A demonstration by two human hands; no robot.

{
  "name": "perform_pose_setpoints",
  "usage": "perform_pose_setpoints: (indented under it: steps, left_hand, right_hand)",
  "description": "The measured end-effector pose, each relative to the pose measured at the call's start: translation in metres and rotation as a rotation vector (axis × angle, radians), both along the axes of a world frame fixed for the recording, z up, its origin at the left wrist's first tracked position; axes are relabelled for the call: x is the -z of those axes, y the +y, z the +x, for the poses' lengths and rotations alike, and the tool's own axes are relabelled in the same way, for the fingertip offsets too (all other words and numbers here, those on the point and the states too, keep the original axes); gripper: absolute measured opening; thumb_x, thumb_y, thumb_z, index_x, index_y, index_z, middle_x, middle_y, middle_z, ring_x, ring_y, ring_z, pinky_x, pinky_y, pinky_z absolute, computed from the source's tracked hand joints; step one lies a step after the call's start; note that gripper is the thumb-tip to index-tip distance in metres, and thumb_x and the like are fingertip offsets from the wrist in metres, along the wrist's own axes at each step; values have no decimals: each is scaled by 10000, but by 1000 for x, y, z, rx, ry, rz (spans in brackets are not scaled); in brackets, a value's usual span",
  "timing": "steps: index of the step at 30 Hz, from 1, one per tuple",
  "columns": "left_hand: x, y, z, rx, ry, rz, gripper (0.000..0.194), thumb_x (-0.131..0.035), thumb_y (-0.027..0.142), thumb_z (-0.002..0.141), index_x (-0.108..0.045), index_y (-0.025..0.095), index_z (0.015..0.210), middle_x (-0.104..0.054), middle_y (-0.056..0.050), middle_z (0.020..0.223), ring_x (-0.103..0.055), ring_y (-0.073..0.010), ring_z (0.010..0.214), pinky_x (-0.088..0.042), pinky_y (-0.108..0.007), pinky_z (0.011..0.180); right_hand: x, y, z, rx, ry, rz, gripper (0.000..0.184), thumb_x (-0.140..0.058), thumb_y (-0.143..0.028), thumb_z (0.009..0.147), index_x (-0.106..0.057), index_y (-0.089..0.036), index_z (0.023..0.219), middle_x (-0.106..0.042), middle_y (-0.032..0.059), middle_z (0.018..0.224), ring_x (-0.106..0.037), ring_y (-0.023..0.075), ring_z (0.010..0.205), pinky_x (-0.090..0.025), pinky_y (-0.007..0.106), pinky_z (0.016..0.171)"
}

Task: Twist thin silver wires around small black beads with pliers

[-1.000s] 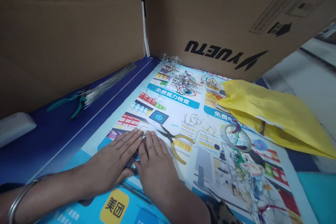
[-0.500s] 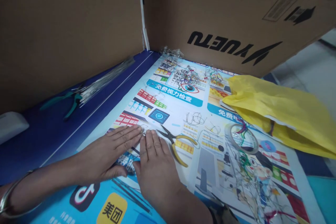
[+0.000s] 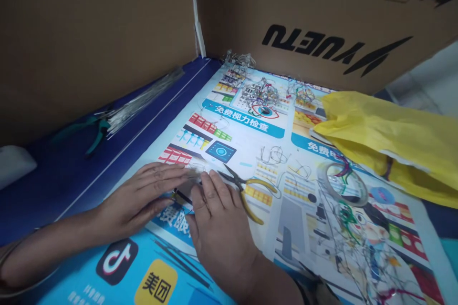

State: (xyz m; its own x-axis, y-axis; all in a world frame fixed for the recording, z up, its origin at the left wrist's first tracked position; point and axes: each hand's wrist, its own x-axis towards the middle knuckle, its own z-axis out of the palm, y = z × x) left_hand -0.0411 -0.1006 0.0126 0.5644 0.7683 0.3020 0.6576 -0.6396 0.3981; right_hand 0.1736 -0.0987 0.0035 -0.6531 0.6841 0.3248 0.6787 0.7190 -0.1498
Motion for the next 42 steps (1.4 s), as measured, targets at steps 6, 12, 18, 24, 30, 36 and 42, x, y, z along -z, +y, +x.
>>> perform_pose_setpoints:
  steps: [6,12,18,24,30,36,42]
  left_hand:
    - [-4,2,-2,-76,-162,74,383,-473,83,865,-476,182,1235,-576,-89,1234,-499,-184,1183,-395,-375,984]
    - [-9,1,-3,-135,-301,142,369,-473,33,844,-526,199,1169,-625,-73,1149,-557,-193,1108,-444,-387,923]
    - [-14,-3,-3,-203,-390,176,306,-502,-2,816,-577,177,1051,-648,-62,1013,-592,-183,995,-470,-376,856]
    - [-13,-3,-3,-261,-439,189,274,-553,3,795,-584,178,1004,-633,-41,944,-591,-155,909,-486,-323,790]
    - [-10,-3,-2,-223,-348,177,236,-530,58,836,-576,188,1028,-641,-48,959,-600,-159,921,-485,-311,793]
    - [-5,-2,1,-116,-136,86,371,-502,158,880,-442,201,1244,-549,-94,1248,-513,-193,1143,-415,-358,933]
    - [2,0,4,-27,106,-69,550,-450,343,909,-251,224,1408,-403,-89,1409,-356,-227,1305,-291,-408,1050]
  right_hand:
    - [-6,2,4,-47,165,-20,354,-502,-237,870,-528,-99,1194,-514,140,1304,-368,274,1274,-392,466,981]
    - [-7,5,7,2,324,-67,408,-488,-184,860,-447,-169,1266,-511,104,1302,-431,232,1233,-402,438,993]
    - [-6,5,6,31,347,-74,435,-495,-168,850,-424,-182,1279,-523,96,1286,-448,229,1220,-410,429,982]
    - [-5,7,7,44,362,-61,444,-510,-158,841,-419,-176,1275,-542,89,1263,-457,215,1211,-403,408,995]
    - [-2,7,5,51,334,-102,543,-475,-167,852,-312,-198,1369,-514,82,1302,-452,224,1218,-423,422,978]
    - [1,7,4,77,294,-150,614,-500,-232,852,-243,-170,1406,-458,111,1348,-400,241,1256,-394,444,1006]
    - [3,6,5,72,238,-179,673,-515,-338,849,-203,-166,1420,-452,129,1350,-395,263,1256,-396,469,992]
